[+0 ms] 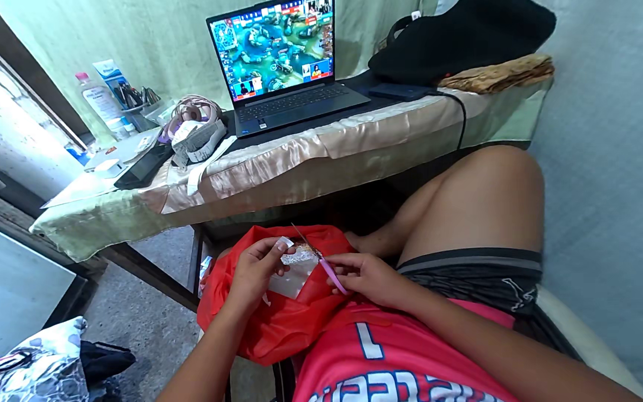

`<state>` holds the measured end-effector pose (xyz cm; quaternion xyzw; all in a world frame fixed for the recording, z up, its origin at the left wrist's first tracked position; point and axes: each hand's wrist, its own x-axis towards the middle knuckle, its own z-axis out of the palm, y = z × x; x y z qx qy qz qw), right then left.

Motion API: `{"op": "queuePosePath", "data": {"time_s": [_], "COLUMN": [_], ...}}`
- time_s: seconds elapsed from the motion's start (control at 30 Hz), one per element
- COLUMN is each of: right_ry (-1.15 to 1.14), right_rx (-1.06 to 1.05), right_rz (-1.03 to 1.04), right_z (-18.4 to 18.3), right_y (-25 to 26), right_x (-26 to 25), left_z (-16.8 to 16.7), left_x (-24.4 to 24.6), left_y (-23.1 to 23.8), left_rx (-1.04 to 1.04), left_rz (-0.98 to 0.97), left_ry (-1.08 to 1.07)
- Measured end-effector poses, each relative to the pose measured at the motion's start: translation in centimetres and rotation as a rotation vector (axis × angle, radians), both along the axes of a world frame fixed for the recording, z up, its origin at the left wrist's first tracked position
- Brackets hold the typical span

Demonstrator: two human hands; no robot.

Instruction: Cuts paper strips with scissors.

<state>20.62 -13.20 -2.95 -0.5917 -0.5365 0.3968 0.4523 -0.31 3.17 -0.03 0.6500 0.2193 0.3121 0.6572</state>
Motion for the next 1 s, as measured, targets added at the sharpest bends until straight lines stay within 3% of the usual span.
{"op": "queuePosePath", "data": {"time_s": [1.0], "right_ry": [0.05], "right_rx": [-0.025], "right_rz": [0.005], "right_z": [0.28], "right_y": [0.23], "right_x": [-0.13], "left_z": [-0.09], "left_x": [-0.01], "left_y": [0.05], "left_rx": [0.01], "left_rz": [0.007], "left_ry": [0.008]}}
